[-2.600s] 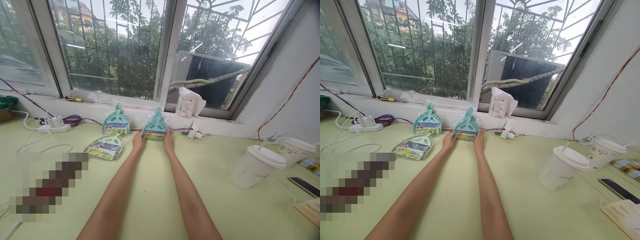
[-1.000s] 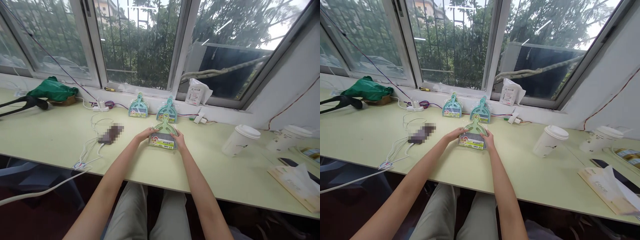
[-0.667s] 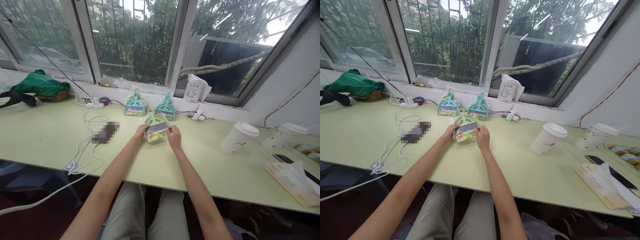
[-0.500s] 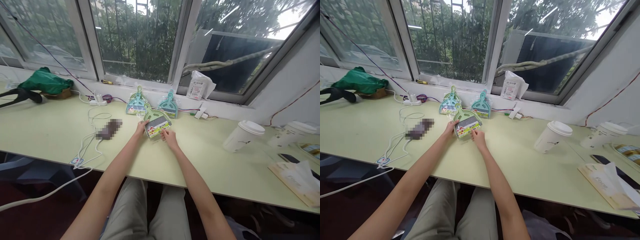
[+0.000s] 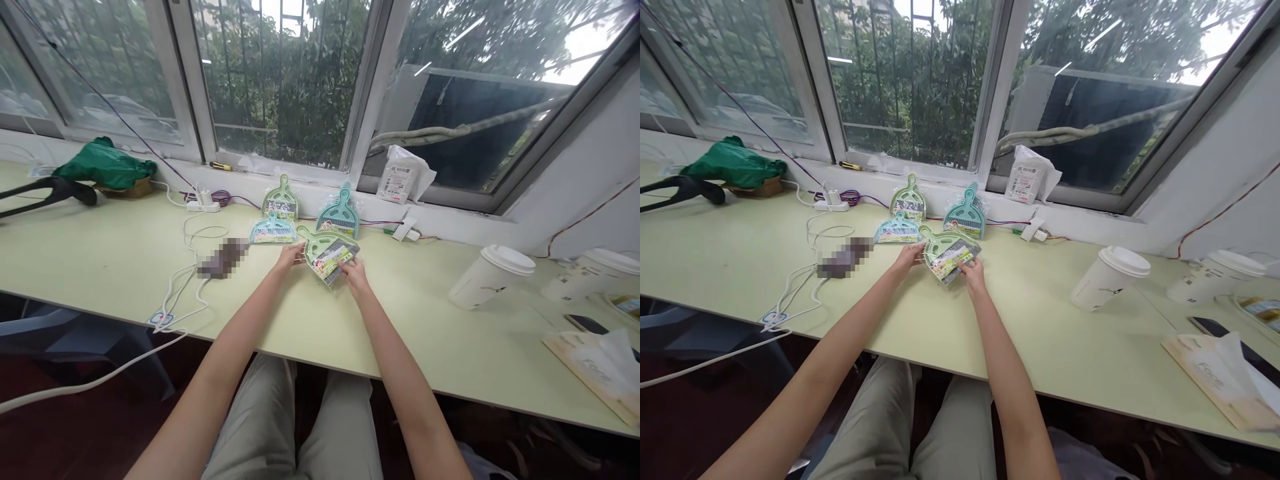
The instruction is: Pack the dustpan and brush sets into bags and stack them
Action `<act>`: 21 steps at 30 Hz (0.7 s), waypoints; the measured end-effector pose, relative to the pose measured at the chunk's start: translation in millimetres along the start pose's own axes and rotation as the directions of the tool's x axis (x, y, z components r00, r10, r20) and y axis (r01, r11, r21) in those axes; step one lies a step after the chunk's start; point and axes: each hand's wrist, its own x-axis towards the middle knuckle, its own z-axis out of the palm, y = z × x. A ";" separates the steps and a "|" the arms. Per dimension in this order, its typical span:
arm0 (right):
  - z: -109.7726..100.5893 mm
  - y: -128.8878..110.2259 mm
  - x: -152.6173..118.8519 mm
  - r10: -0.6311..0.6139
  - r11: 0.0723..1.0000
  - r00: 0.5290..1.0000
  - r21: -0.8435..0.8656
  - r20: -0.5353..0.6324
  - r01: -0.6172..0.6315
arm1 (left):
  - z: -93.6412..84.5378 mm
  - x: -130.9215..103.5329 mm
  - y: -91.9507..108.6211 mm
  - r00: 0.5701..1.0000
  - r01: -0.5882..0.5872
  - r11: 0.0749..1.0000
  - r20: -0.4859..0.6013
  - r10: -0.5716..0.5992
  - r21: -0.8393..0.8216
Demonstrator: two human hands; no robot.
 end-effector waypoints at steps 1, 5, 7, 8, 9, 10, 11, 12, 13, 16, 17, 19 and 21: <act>-0.4 -2.4 -0.5 -0.008 1.000 1.000 -0.003 0.026 0.008 | -1.0 1.6 1.2 1.000 0.000 1.000 -0.024 0.000 -0.010; 1.9 -12.7 -5.7 -0.035 0.999 0.994 0.039 0.106 0.031 | -4.6 4.2 10.0 0.995 -0.046 0.998 -0.088 0.042 -0.043; 2.9 -16.9 -8.2 -0.040 0.998 0.991 0.051 0.126 0.034 | -7.5 3.5 15.9 0.993 -0.048 0.999 -0.107 0.045 -0.023; 2.6 -18.8 -8.8 -0.039 0.998 0.991 0.052 0.128 0.033 | -9.6 3.1 19.2 0.993 -0.044 0.999 -0.112 0.044 0.001; 1.6 -20.6 -9.1 -0.038 0.998 0.991 0.051 0.127 0.031 | -12.0 2.7 22.9 0.991 -0.052 0.998 -0.123 0.056 0.038; -0.1 -22.2 -9.1 -0.035 0.998 0.992 0.048 0.125 0.029 | -14.6 2.5 26.9 0.985 -0.081 0.993 -0.143 0.094 0.090; -2.2 -23.8 -9.0 -0.032 0.999 0.992 0.042 0.125 0.027 | -17.1 2.8 31.3 0.973 -0.134 0.979 -0.165 0.159 0.154; -4.6 -25.1 -8.9 -0.028 0.999 0.991 0.031 0.132 0.024 | -19.2 3.6 36.0 0.954 -0.198 0.954 -0.178 0.240 0.224; -6.7 -26.2 -8.9 -0.022 1.000 0.989 0.016 0.149 0.019 | -20.6 4.9 40.9 0.933 -0.255 0.921 -0.174 0.314 0.295; -9.2 -27.1 -10.7 0.018 0.999 0.966 -0.051 0.258 -0.005 | -20.8 12.1 55.4 0.944 -0.278 0.827 -0.019 0.328 0.489; -8.4 -26.9 -11.7 0.034 0.997 0.954 -0.073 0.299 -0.013 | -20.6 15.4 59.9 0.962 -0.254 0.809 0.054 0.267 0.531; -5.7 -26.2 -13.0 0.055 0.995 0.934 -0.092 0.353 -0.024 | -23.6 22.5 68.9 0.974 -0.223 0.798 0.160 0.160 0.560; -4.1 -26.1 -12.1 0.051 0.997 0.935 -0.076 0.351 -0.026 | -35.8 29.5 79.4 0.977 -0.208 0.819 0.149 0.150 0.535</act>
